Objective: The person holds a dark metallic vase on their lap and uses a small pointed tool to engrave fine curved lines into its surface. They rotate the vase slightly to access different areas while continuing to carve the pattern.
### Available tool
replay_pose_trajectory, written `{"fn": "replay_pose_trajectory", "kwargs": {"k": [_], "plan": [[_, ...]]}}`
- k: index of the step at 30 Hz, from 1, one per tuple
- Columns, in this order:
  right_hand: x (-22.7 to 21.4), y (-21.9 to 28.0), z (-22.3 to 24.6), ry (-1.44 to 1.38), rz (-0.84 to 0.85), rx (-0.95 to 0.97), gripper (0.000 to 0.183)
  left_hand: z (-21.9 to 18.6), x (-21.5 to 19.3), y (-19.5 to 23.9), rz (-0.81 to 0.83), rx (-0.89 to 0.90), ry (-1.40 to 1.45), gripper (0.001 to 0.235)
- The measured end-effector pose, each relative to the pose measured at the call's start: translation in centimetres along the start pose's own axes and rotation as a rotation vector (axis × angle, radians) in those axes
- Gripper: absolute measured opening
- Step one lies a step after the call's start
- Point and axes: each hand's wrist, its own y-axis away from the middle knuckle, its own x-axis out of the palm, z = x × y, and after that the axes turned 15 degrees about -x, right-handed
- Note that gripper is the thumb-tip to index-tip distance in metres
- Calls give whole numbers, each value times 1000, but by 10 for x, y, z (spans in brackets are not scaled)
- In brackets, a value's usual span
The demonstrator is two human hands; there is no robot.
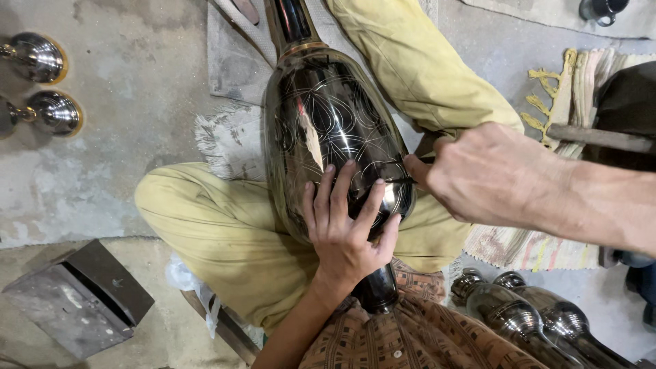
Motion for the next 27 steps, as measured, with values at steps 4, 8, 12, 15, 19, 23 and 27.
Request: {"fn": "replay_pose_trajectory", "kwargs": {"k": [4, 8, 12, 15, 19, 23, 27], "plan": [[-12, 5, 12, -253, 11, 74, 41, -3, 2, 0, -18, -14, 7, 52], [-33, 4, 19, -337, 4, 71, 39, -3, 2, -1, -25, -8, 11, 52], [-59, 3, 19, -502, 53, 130, 34, -3, 2, -2, -30, -8, 1, 54], [-78, 4, 14, -562, 106, 162, 32, -3, 1, -3, -33, -4, 11, 55], [-90, 0, 3, -611, 188, 217, 34, -5, -1, -7, 22, -8, 23, 56], [-81, -10, -9, -580, 137, 118, 45, -21, 18, -15, -141, 18, 40, 56], [-68, -10, -17, -797, 83, 36, 42, -24, 38, -24, -235, 55, 51, 22]]}}
